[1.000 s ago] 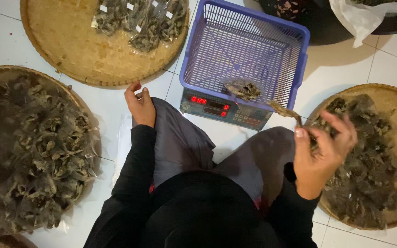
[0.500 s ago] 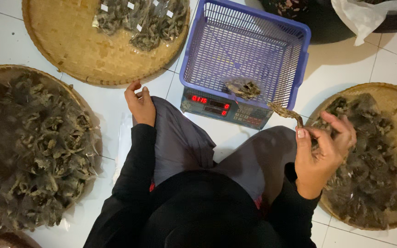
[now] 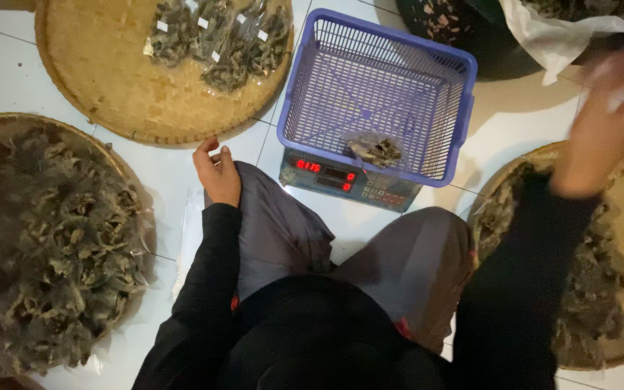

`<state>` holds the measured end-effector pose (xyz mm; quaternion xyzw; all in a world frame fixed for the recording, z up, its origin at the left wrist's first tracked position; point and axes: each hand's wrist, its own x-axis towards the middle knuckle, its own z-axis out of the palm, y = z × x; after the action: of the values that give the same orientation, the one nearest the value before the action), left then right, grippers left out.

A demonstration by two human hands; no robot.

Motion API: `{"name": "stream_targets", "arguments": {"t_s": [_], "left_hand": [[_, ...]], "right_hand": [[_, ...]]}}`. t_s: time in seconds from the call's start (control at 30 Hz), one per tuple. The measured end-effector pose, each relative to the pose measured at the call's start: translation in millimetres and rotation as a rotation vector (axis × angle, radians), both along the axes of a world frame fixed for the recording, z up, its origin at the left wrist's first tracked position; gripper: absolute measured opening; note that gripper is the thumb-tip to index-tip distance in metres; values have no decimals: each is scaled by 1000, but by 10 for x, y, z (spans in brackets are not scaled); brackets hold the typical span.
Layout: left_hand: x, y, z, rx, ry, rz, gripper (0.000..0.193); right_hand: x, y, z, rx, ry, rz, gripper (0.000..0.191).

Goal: The person sits on the floor and weighs small plastic bags of dried seafood on a digital scale, placing each weighed bag into a blue basket. They take bags from bamboo trays, occasionally open a bag to add or remove pieces, and set finished bags on a tray.

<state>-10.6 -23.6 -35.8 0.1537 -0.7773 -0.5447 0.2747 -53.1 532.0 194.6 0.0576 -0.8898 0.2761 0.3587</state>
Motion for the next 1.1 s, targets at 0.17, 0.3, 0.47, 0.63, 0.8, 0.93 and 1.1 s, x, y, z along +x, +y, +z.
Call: {"name": "stream_targets", "arguments": {"t_s": [0.17, 0.3, 0.47, 0.63, 0.8, 0.93, 1.1], "left_hand": [[12, 2, 23, 32, -16, 4, 30], [-3, -6, 36, 67, -44, -2, 31], [-50, -6, -13, 35, -43, -37, 30], [-37, 5, -55, 69, -60, -37, 30], [37, -69, -43, -95, 44, -68, 28], [125, -82, -60, 11, -43, -93, 27], [98, -81, -90, -11, -56, -67, 26]], "right_hand": [[-768, 411, 10, -534, -85, 223, 33], [-32, -341, -371, -4, 102, -37, 39], [922, -1536, -521, -489, -345, 178, 46], [980, -1883, -480, -288, -368, 145, 41], [784, -1999, -652, -192, -279, 56, 12], [803, -1923, -635, -291, -261, 43, 3], [1037, -1239, -246, -551, -327, 3, 4]]}}
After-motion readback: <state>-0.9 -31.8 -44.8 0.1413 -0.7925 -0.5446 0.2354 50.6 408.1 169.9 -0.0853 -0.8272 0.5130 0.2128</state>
